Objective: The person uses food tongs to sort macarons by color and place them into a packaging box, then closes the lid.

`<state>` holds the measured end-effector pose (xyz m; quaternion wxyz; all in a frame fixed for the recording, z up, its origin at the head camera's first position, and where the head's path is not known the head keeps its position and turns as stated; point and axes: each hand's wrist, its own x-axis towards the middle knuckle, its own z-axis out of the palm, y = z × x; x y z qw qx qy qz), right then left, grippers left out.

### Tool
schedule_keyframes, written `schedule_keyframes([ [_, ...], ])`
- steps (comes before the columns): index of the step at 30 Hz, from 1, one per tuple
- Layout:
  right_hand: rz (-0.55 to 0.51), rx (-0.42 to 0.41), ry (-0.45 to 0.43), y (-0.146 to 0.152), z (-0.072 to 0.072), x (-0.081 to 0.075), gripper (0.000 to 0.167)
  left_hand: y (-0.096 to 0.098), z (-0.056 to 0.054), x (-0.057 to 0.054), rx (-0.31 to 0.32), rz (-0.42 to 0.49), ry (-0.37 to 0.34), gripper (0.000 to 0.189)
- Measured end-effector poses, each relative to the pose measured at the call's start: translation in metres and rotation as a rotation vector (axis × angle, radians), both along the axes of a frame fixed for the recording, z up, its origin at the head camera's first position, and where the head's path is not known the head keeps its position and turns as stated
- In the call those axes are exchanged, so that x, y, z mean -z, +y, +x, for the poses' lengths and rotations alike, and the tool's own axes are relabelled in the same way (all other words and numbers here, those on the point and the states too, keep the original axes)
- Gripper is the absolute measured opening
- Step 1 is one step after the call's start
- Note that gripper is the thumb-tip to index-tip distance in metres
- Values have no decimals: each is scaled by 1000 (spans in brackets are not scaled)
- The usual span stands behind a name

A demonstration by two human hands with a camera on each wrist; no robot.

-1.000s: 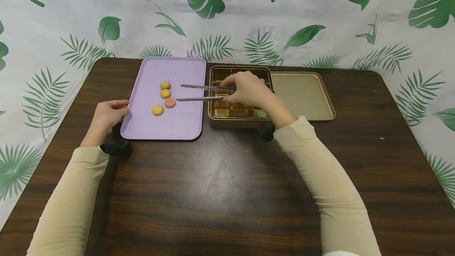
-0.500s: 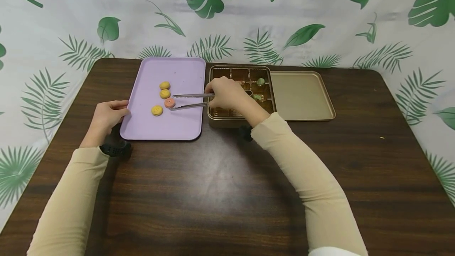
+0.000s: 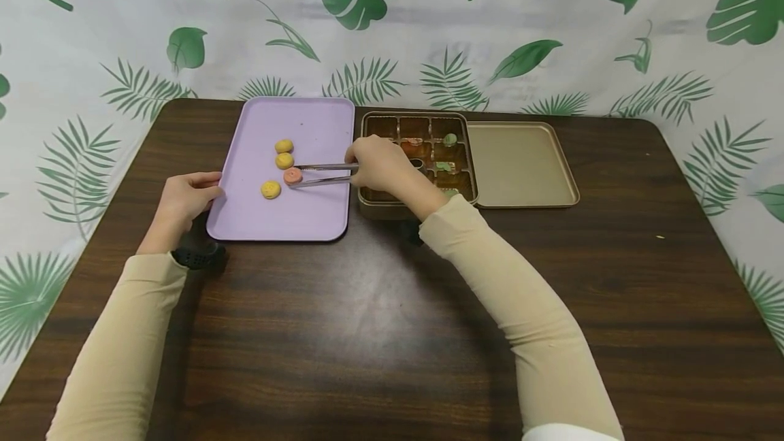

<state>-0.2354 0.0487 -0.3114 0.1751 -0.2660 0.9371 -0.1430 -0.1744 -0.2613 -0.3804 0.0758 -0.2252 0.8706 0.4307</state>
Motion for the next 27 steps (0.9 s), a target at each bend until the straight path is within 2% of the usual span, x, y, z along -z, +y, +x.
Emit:
schedule_keyframes([
  [16, -52, 16, 17, 9, 2, -2, 32, -1, 0, -1, -6, 3, 3, 42],
  [27, -137, 76, 17, 49, 7, -14, 34, -1, 0, 0, -12, -7, -22, 44],
])
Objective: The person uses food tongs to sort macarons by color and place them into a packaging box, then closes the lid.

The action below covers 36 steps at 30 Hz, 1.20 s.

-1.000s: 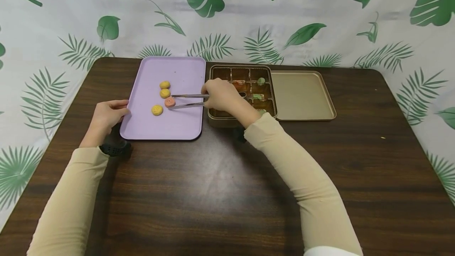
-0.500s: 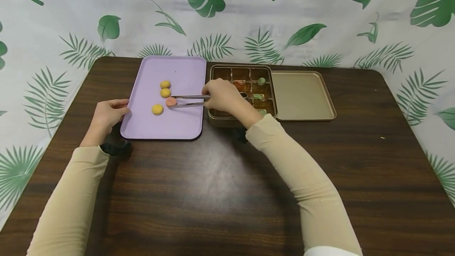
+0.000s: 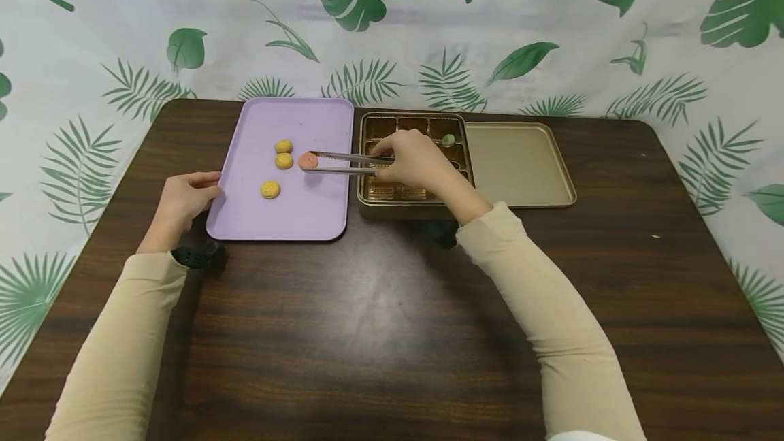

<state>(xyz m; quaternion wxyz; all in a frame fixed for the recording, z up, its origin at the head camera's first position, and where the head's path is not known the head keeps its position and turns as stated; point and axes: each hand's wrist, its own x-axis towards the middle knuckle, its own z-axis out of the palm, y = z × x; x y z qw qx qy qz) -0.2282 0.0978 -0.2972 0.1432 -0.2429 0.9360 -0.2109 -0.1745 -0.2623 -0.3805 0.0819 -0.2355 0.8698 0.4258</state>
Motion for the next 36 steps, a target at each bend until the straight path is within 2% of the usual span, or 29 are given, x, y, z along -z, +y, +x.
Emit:
schedule_keyframes([
  [7, -52, 70, -7, 39, 2, -8, 36, 0, 0, 0, 2, -6, -6, 44],
  [17, -38, 137, -34, 94, 14, -19, 40, 0, 0, -1, 7, -16, 5, 45],
  [24, -20, 137, 7, 127, 23, -15, 38, 0, 0, 1, 2, -13, 1, 45],
  [36, 19, 185, -26, 165, 35, -5, 41, 0, -1, 3, -1, 6, -5, 45],
])
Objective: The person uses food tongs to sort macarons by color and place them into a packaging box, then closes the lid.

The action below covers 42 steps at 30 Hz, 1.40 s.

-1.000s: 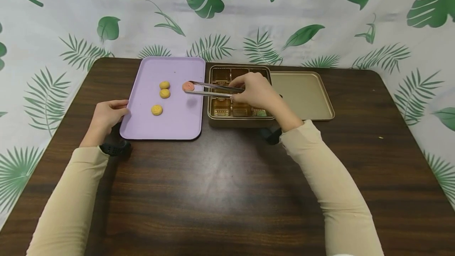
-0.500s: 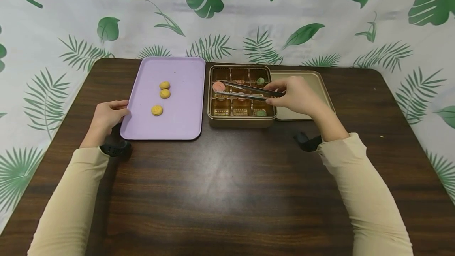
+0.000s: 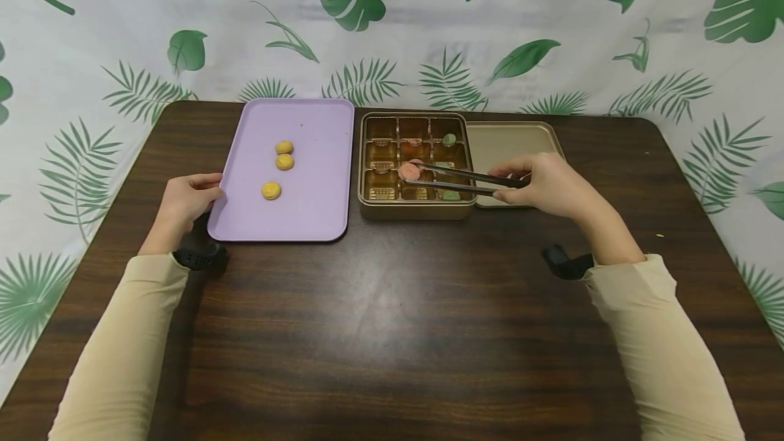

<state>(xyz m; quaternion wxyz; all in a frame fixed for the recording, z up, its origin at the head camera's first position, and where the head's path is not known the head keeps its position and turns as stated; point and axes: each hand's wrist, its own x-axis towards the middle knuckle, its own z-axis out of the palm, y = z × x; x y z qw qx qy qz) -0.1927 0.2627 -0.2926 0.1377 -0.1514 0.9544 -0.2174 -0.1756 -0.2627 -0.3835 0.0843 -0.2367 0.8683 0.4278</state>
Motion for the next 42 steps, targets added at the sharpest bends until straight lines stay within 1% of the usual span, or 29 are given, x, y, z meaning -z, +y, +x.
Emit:
schedule_keyframes([
  [3, 6, -6, 7, 5, 2, 2, 41, 0, 0, 0, -1, 6, 2, 45],
  [9, 2, -8, -11, 11, 4, 3, 42, -1, 0, 0, -1, 6, 2, 45],
  [18, 0, 4, -24, 12, 3, 4, 42, 0, 1, -2, -5, 12, 13, 45],
  [25, -2, 12, -39, 9, -1, 3, 45, 0, 0, -4, -6, 22, 23, 45],
  [29, -8, 15, -39, 7, -3, 2, 46, 0, 0, -4, -17, 23, 20, 45],
  [32, -12, 14, -29, 4, -6, 2, 46, 1, 0, -3, -28, 17, 31, 45],
  [37, -24, 10, -22, -4, -10, 2, 46, 1, 0, -2, -30, 9, 42, 44],
  [42, -37, -1, -17, -16, -18, -1, 47, 1, 1, -1, -29, 14, 46, 43],
])
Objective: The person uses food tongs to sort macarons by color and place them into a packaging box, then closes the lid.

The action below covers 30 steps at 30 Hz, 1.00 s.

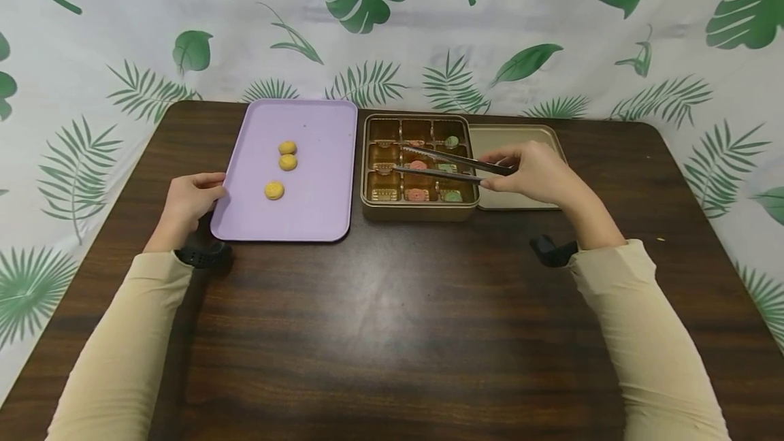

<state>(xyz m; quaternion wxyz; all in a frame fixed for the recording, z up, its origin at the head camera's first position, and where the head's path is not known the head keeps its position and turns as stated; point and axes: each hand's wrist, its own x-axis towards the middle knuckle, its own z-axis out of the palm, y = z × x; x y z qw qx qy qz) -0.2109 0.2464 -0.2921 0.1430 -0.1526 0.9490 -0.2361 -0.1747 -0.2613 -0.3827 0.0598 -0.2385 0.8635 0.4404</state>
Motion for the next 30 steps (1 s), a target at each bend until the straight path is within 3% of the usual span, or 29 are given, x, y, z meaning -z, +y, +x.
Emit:
schedule_keyframes([
  [15, -28, -65, 4, -75, -34, -16, 46, 11, -5, -1, 14, 24, 3, 42],
  [30, 26, -179, 24, -152, -61, -7, 43, 12, -7, 0, 23, 44, -35, 44],
])
